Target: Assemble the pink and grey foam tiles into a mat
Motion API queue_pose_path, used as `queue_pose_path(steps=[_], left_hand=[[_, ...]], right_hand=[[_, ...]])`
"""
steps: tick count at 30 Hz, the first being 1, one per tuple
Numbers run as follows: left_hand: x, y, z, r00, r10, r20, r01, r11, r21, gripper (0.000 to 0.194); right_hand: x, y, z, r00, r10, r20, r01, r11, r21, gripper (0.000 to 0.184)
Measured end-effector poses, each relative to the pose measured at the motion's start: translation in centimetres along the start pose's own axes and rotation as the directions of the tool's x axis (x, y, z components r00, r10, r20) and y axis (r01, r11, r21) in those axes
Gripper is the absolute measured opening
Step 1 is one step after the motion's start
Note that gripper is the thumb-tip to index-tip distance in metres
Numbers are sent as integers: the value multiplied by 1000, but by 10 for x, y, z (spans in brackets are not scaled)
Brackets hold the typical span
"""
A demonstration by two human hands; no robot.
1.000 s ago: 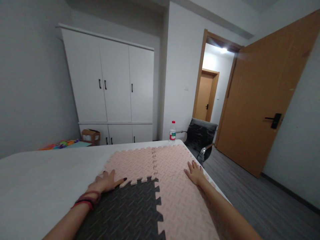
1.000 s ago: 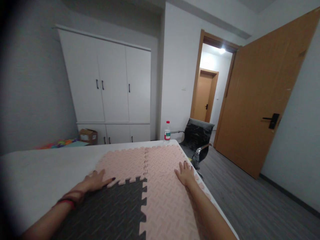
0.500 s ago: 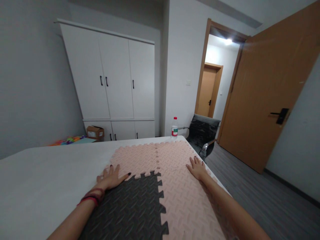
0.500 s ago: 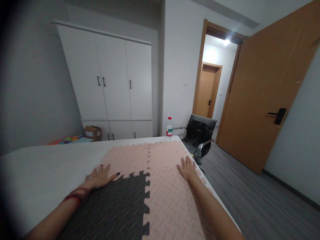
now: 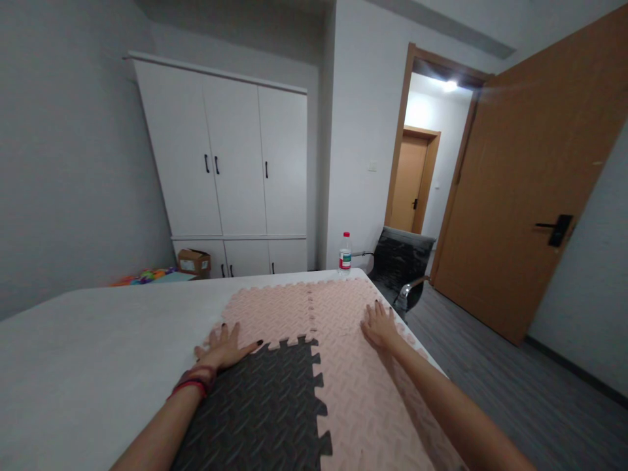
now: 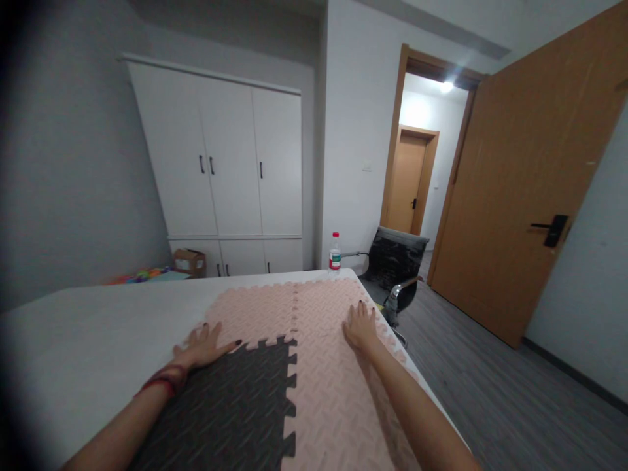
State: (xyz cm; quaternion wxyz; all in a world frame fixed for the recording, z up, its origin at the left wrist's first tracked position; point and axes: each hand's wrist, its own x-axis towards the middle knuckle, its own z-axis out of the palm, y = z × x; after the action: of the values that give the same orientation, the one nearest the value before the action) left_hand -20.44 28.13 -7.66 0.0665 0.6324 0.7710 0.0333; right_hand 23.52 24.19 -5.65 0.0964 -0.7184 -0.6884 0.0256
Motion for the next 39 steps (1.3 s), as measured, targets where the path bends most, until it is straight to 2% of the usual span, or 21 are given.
queue_pose_path(steps=[4, 7, 9, 11, 13, 17, 31, 39], left_hand=[[-1, 0, -1, 1000, 3, 3, -3, 1000, 4, 110], [-1, -1, -2, 1000, 2, 6, -2, 1000, 9, 110], [-2, -1, -2, 1000, -3, 11, 3, 1000, 11, 110], [-2, 0, -2, 1000, -7, 14, 7, 1000, 11, 110], [-3, 1, -2, 1000, -9, 13, 9, 1000, 9, 110], [-5, 3, -4, 1000, -12, 6, 12, 1000, 1, 109], [0, -3, 4, 1000, 3, -14, -3, 999, -35, 109], [-3, -1, 2, 1000, -5, 2, 5, 1000, -22, 110]], right_hand=[[10, -86, 2, 981, -195, 21, 193, 979, 67, 62], [15, -153, 11, 933, -357, 31, 351, 927, 130, 65], [17, -186, 18, 902, -430, 36, 419, 893, 162, 69], [18, -205, 27, 887, -458, 57, 441, 878, 186, 73], [20, -213, 35, 888, -450, 92, 425, 881, 208, 79], [23, -213, 44, 883, -446, 145, 406, 882, 239, 85], [29, -216, 44, 869, -442, 222, 395, 890, 226, 92], [24, -211, 45, 859, -484, 166, 437, 863, 252, 95]])
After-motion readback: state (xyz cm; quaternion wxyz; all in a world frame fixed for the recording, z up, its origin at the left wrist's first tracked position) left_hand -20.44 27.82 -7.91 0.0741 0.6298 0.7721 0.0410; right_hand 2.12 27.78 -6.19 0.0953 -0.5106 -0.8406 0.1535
